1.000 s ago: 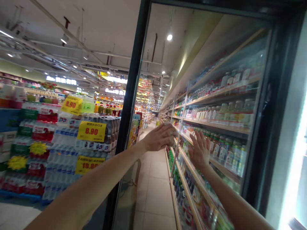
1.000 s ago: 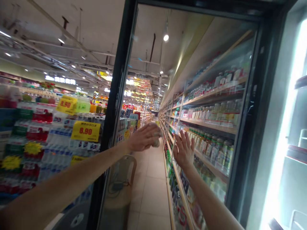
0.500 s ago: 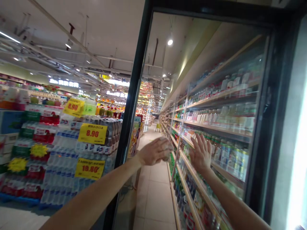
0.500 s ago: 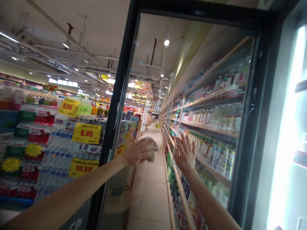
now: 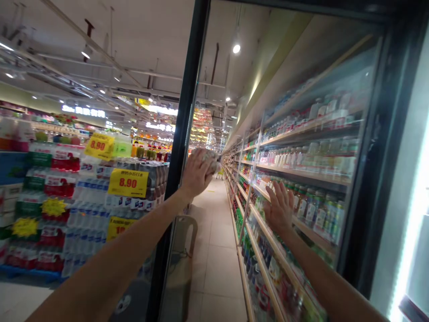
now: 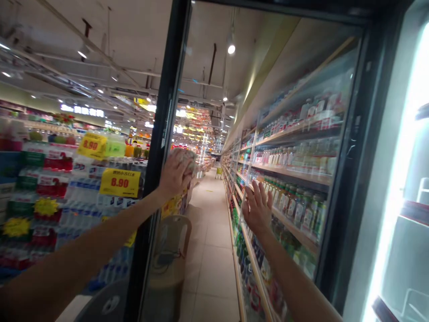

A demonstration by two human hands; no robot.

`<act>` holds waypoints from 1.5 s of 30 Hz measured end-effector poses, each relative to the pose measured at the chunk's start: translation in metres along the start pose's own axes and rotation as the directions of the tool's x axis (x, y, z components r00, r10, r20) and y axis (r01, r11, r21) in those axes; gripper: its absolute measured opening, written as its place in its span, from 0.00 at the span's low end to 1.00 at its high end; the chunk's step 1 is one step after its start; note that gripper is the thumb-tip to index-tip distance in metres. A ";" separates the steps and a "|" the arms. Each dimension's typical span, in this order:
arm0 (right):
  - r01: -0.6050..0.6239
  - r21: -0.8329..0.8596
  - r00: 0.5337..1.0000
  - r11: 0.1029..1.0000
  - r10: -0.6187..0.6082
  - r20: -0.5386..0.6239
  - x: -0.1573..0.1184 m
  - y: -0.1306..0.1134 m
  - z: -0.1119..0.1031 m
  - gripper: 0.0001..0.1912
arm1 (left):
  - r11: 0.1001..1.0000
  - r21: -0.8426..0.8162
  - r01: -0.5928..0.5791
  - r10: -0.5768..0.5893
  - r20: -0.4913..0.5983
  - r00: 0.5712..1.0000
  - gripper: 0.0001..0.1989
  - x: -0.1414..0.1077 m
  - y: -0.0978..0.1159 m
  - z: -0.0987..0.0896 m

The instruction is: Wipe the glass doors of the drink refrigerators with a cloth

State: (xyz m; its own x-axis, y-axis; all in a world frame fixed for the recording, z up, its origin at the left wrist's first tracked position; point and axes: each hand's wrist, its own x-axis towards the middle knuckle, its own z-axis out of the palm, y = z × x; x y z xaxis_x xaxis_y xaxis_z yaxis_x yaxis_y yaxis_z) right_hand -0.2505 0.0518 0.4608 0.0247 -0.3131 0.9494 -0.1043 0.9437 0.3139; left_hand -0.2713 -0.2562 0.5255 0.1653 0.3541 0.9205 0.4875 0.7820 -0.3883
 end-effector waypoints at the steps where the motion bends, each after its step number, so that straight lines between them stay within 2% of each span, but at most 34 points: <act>1: -0.002 0.004 1.000 1.000 0.002 -0.001 0.000 0.000 0.000 0.30 | 0.997 0.009 0.078 -0.078 -0.042 0.996 0.24 0.004 0.001 0.002; 2: -0.004 0.008 1.000 1.000 0.004 -0.004 0.000 0.000 0.000 0.30 | 0.997 -0.001 0.080 -0.080 -0.032 0.996 0.25 0.005 0.004 0.005; 3: -0.007 0.010 1.000 1.000 0.007 -0.002 0.000 0.000 0.001 0.30 | 0.999 -0.032 -0.002 0.002 0.029 1.000 0.25 0.003 0.011 0.007; 4: -0.008 0.010 1.000 1.000 0.008 0.000 0.000 0.000 0.000 0.30 | 0.985 -0.093 -0.148 0.159 0.116 0.981 0.25 -0.001 0.018 0.008; 6: -0.011 0.008 1.000 1.000 0.011 -0.004 0.000 -0.001 0.000 0.31 | 0.867 -0.240 -0.438 0.490 0.247 0.836 0.25 -0.008 0.030 0.010; 7: -0.013 0.007 1.000 1.000 0.013 -0.009 0.001 -0.002 -0.001 0.31 | 0.814 -0.278 -0.510 0.576 0.270 0.772 0.25 -0.009 0.032 0.010; 8: -0.015 0.008 1.000 1.000 0.015 -0.014 0.001 -0.003 -0.001 0.31 | 0.807 -0.274 -0.524 0.587 0.269 0.763 0.24 -0.007 0.031 0.009; 9: -0.016 0.008 1.000 1.000 0.016 -0.017 0.002 -0.003 -0.002 0.32 | 0.851 -0.225 -0.474 0.520 0.245 0.818 0.24 -0.002 0.028 0.009; 11: -0.008 0.010 1.000 1.000 0.009 -0.028 0.002 -0.004 -0.002 0.32 | 0.974 -0.074 -0.212 0.220 0.113 0.969 0.25 0.010 0.018 0.007; 13: -0.011 0.011 0.999 1.000 0.011 -0.030 0.003 -0.004 -0.003 0.31 | 1.000 -0.003 -0.003 0.003 -0.017 1.000 0.24 0.015 0.014 0.007; 14: -0.014 0.010 1.000 1.000 0.014 -0.028 0.003 -0.004 -0.003 0.31 | 1.000 -0.002 -0.014 0.014 -0.018 1.000 0.24 0.013 0.016 0.007; 15: -0.018 0.008 0.999 1.000 0.018 -0.027 0.003 -0.004 -0.002 0.30 | 0.994 -0.024 -0.106 0.107 0.027 0.994 0.24 0.008 0.020 0.007; 16: -0.018 0.006 1.000 1.000 0.018 -0.025 0.003 -0.004 -0.002 0.30 | 0.965 -0.074 -0.251 0.258 0.098 0.961 0.24 0.001 0.024 0.007; 18: -0.014 0.004 1.000 1.000 0.014 -0.015 0.002 -0.005 -0.002 0.30 | 0.852 -0.194 -0.486 0.520 0.201 0.830 0.23 -0.010 0.031 0.007; 19: -0.016 0.007 1.000 1.000 0.016 -0.014 0.001 -0.005 -0.002 0.31 | 0.825 -0.218 -0.521 0.562 0.224 0.796 0.23 -0.013 0.030 0.006; 20: -0.024 0.011 1.000 1.000 0.025 -0.016 0.001 -0.006 -0.003 0.31 | 0.845 -0.200 -0.495 0.532 0.230 0.815 0.24 -0.012 0.027 0.005; 21: -0.035 0.016 0.999 0.999 0.035 -0.017 0.001 -0.007 -0.003 0.31 | 0.901 -0.147 -0.408 0.432 0.211 0.877 0.24 -0.010 0.022 0.004; 22: -0.042 0.021 0.999 0.999 0.043 -0.018 0.000 -0.008 -0.004 0.30 | 0.959 -0.078 -0.273 0.282 0.169 0.944 0.24 -0.006 0.016 0.004; 23: -0.047 0.026 0.999 0.999 0.047 -0.022 0.000 -0.009 -0.004 0.30 | 0.992 -0.016 -0.121 0.122 0.108 0.987 0.25 -0.003 0.011 0.003; 25: -0.046 0.031 0.998 0.998 0.047 -0.031 -0.001 -0.010 -0.005 0.30 | 0.997 0.038 0.073 -0.073 0.007 0.997 0.25 -0.003 0.007 0.001; 26: -0.045 0.033 0.998 0.998 0.046 -0.033 -0.001 -0.011 -0.005 0.30 | 0.997 0.035 0.065 -0.065 0.007 0.998 0.25 -0.006 0.009 0.001; 28: -0.044 0.035 0.998 0.998 0.046 -0.037 -0.002 -0.010 -0.006 0.30 | 0.986 -0.028 -0.167 0.169 0.118 0.979 0.26 -0.019 0.018 -0.001; 30: -0.036 0.032 0.999 0.999 0.037 -0.039 -0.003 -0.009 -0.005 0.30 | 0.896 -0.137 -0.423 0.444 0.234 0.865 0.25 -0.029 0.025 -0.003; 31: -0.029 0.028 0.999 0.999 0.029 -0.035 -0.003 -0.008 -0.004 0.30 | 0.866 -0.165 -0.472 0.500 0.259 0.826 0.25 -0.030 0.025 -0.004; 32: -0.020 0.023 0.999 1.000 0.021 -0.029 -0.003 -0.007 -0.004 0.31 | 0.877 -0.154 -0.455 0.480 0.259 0.838 0.25 -0.028 0.022 -0.005; 33: -0.012 0.018 1.000 1.000 0.013 -0.025 -0.004 -0.006 -0.003 0.31 | 0.922 -0.106 -0.372 0.387 0.229 0.893 0.24 -0.025 0.018 -0.005; 34: -0.007 0.014 1.000 1.000 0.007 -0.023 -0.004 -0.005 -0.003 0.31 | 0.969 -0.043 -0.241 0.245 0.173 0.954 0.24 -0.021 0.013 -0.005; 35: -0.004 0.012 1.000 1.000 0.004 -0.022 -0.004 -0.004 -0.002 0.32 | 0.994 0.008 -0.109 0.108 0.109 0.988 0.24 -0.018 0.008 -0.005; 37: -0.004 0.016 0.999 1.000 0.005 -0.032 -0.004 -0.004 -0.002 0.32 | 0.998 0.049 0.032 -0.035 0.045 0.998 0.24 -0.022 0.007 -0.005; 38: -0.008 0.022 0.999 1.000 0.009 -0.039 -0.004 -0.004 -0.002 0.32 | 0.999 0.044 0.015 -0.018 0.065 0.998 0.24 -0.031 0.010 -0.006; 40: -0.022 0.031 0.999 0.999 0.023 -0.042 -0.003 -0.005 -0.003 0.32 | 0.988 -0.021 -0.151 0.152 0.179 0.972 0.24 -0.055 0.022 -0.008; 43: -0.025 0.029 0.999 0.999 0.026 -0.042 -0.003 -0.007 -0.003 0.32 | 0.909 -0.163 -0.384 0.416 0.298 0.859 0.24 -0.086 0.033 -0.013; 44: -0.021 0.027 0.999 0.999 0.022 -0.040 -0.003 -0.007 -0.003 0.31 | 0.906 -0.172 -0.387 0.423 0.307 0.853 0.25 -0.088 0.032 -0.013; 45: -0.018 0.025 0.999 1.000 0.019 -0.041 -0.003 -0.007 -0.003 0.31 | 0.929 -0.148 -0.340 0.370 0.298 0.880 0.25 -0.086 0.028 -0.013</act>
State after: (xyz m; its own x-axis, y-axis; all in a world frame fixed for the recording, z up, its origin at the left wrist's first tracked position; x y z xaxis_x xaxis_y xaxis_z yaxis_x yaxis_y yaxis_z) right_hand -0.2465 0.0467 0.4560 0.0633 -0.2902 0.9549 -0.1300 0.9462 0.2962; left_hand -0.2603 -0.2716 0.4360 0.0707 0.7535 0.6536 0.5237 0.5296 -0.6673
